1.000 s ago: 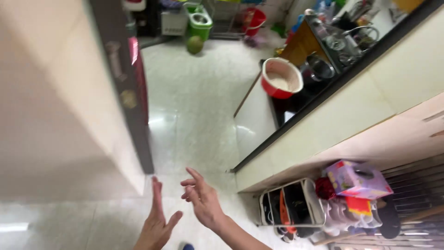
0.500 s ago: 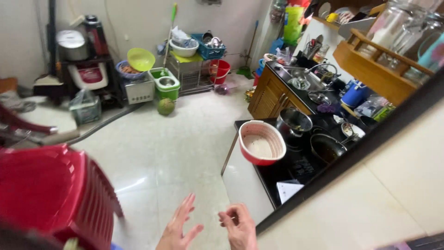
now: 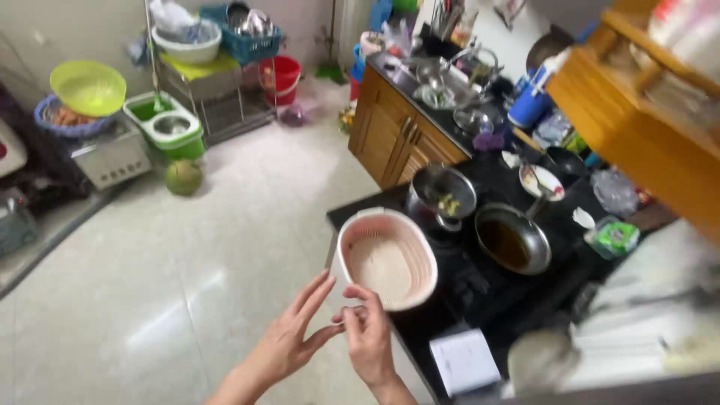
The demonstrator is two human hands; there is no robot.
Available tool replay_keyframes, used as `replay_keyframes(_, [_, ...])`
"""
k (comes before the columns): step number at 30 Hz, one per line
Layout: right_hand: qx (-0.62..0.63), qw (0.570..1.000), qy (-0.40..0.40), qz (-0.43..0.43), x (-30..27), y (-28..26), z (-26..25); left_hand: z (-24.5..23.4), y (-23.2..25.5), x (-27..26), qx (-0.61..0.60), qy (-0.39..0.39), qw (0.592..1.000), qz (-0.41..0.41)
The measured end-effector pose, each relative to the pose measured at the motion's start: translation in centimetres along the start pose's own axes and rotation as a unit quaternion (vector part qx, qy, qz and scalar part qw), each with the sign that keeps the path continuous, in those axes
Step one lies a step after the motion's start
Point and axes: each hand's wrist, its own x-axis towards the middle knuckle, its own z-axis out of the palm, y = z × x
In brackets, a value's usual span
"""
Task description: The person sets the dining table by bringing a cup, retrieving bowls from a kitchen cabinet, and wiping them dry with a towel.
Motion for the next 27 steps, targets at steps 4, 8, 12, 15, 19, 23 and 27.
replay_keyframes(4, [0.051,0.997,-0.041,0.038,7.9,0.2,4.4,-3.4,-5.0,3.5,0.015,0.006,0.999,-0.031])
replay_keyframes(8, [0.041,0.991,-0.116,0.042,17.5,3.1,8.9,-6.5,-14.6,7.6,0.047,0.083,0.993,-0.075])
replay_keyframes(12, [0.004,0.991,-0.135,0.023,28.6,6.3,14.5,-11.0,-26.8,13.6,0.119,0.116,0.986,-0.016])
replay_keyframes(15, [0.015,0.997,-0.075,0.030,37.3,7.5,18.0,-14.9,-35.2,18.6,0.162,0.073,0.983,-0.049])
replay_keyframes(19, [-0.022,0.999,-0.020,0.039,48.1,9.1,18.0,-17.4,-45.0,27.9,0.113,0.009,0.993,-0.014])
replay_keyframes(23, [-0.036,0.996,0.067,0.053,55.2,14.6,14.1,-18.9,-47.0,39.3,0.056,-0.128,0.964,-0.225])
replay_keyframes(27, [-0.096,0.967,0.199,0.128,60.0,20.4,7.9,-19.6,-43.9,52.5,-0.002,-0.173,0.984,-0.032])
